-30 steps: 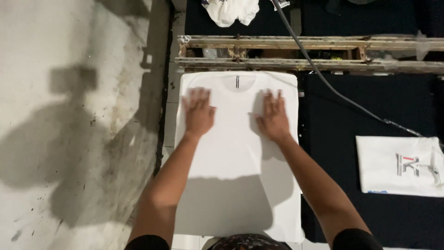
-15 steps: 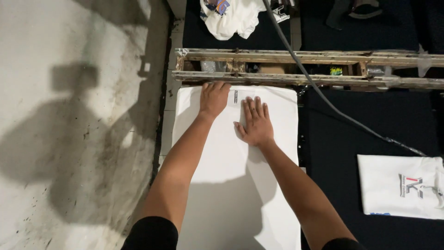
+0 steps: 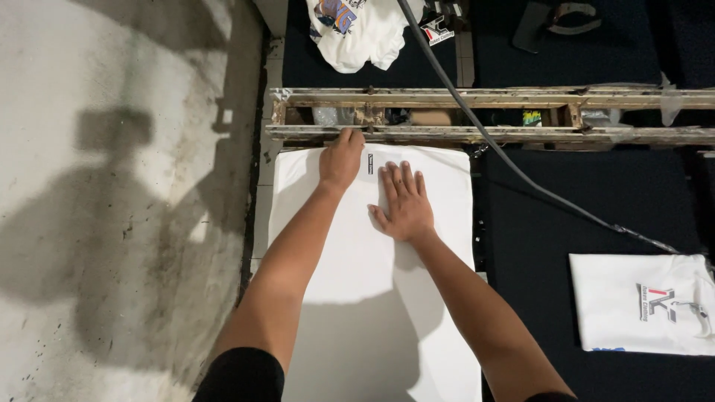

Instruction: A person carefully smooths out and folds a white t-shirt on a flat printing platen.

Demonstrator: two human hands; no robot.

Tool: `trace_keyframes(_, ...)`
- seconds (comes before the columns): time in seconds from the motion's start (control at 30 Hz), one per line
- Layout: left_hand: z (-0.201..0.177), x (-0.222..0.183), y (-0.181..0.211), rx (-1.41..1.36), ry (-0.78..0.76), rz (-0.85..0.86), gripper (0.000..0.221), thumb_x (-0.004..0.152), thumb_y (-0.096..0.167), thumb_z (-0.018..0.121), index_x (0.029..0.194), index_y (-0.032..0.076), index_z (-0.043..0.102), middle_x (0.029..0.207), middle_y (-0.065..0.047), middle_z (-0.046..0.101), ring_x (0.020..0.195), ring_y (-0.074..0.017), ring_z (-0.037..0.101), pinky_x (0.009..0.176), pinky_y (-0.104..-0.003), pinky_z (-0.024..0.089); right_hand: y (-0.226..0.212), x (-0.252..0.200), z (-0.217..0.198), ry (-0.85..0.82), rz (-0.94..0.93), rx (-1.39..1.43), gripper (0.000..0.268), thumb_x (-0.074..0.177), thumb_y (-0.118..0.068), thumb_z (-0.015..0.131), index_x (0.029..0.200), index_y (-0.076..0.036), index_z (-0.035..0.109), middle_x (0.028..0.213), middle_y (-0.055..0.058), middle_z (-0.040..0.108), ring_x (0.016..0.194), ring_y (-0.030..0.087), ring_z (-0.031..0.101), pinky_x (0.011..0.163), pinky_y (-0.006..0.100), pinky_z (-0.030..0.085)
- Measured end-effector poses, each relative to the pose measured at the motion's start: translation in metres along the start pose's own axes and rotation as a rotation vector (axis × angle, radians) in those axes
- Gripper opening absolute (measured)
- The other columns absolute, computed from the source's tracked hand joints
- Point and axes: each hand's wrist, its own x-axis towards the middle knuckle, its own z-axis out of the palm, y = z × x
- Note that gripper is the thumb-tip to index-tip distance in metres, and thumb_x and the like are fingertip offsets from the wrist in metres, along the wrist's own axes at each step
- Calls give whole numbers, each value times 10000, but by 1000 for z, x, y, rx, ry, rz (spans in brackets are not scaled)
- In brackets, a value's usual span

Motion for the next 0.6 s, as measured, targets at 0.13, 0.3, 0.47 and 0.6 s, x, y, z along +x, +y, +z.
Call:
trace_keyframes(0.13,35,-10,-13,64,177,153,42,956,161,669,941,133,641,902,-23,552,840,-284,665,682,-409,557,5,15,-4,-3,-26,-17,929,935,-724,170,1675,-166,100,1739,106,112,1600,345,15,1271,546,-10)
trace_keyframes(0.3,20,-30,-5,11,132,167,311,994,285,585,1219,111,711,1189,-76,666,1202,-264,579,1013,-437,464,2,25,-17,3,5,-1,931,936,-714,162,1671,-144,131,1738,86,133,1602,324,48,1269,548,28)
trace_keyframes(0.47,-4,-53,19,-15,3,182,430,1018,273,528,1365,31,607,1326,-161,597,1324,-347,504,1150,-495,367,9,38,-3,-25,3,-85,924,925,-662,245,1671,-147,68,1745,83,60,1602,327,13,1274,569,13)
trace_keyframes(0.6,-15,-57,24,-67,-147,103,608,1036,415,475,1552,95,431,1587,-151,413,1511,-352,312,1232,-580,172,7,37,-7,-56,11,-105,950,907,-644,277,1674,-147,22,1748,72,17,1602,321,-10,1272,566,3)
